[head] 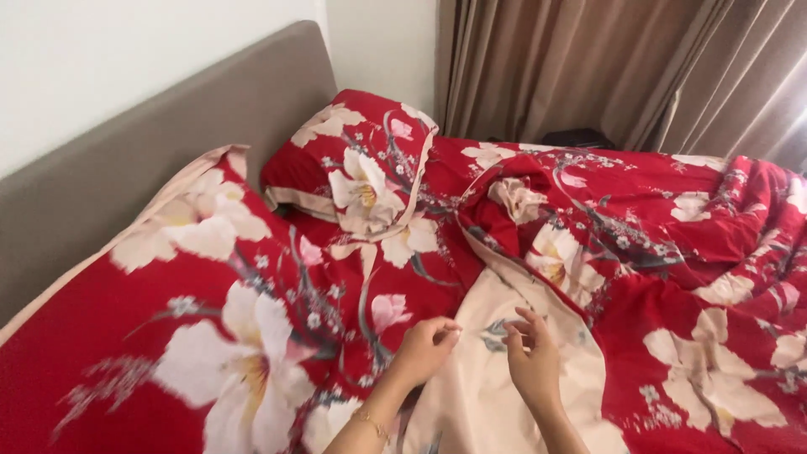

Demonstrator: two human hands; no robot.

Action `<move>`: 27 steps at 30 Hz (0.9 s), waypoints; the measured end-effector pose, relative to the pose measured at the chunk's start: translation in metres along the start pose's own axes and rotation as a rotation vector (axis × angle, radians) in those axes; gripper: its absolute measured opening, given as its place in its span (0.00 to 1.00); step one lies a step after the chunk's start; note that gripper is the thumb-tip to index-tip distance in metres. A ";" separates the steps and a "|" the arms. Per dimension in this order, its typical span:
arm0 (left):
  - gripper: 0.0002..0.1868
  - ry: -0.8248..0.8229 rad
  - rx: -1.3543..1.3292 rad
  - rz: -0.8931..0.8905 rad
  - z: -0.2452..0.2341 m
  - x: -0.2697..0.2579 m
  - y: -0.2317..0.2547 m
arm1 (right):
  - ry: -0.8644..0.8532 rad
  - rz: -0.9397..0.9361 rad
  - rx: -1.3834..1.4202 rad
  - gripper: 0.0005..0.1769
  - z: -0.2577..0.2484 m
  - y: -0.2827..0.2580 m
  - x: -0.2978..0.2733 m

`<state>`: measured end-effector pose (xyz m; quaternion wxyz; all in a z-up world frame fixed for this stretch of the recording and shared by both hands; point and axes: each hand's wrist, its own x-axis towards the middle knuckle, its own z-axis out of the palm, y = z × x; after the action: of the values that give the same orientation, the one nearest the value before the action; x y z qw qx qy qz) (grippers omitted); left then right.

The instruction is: Tidying a bed by smoothing the sheets, arranging pillows, spreading a duvet, and placing a tablet and remote on the bedside table.

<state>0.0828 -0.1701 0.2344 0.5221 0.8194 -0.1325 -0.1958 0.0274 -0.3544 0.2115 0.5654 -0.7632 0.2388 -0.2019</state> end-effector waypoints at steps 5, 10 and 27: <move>0.14 0.029 0.056 0.065 0.020 0.109 -0.052 | 0.014 -0.031 -0.128 0.22 0.028 0.059 0.099; 0.09 0.039 0.104 -0.023 0.017 0.194 -0.066 | -0.103 0.221 -0.415 0.25 0.062 0.040 0.169; 0.13 -0.036 0.146 -0.201 0.010 0.379 -0.134 | -0.028 0.081 -1.021 0.59 0.138 0.212 0.392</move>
<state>0.4168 -0.2821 0.0398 0.4363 0.8609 -0.0730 -0.2514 0.3932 -0.5336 -0.0154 0.1311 -0.9349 0.3287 -0.0270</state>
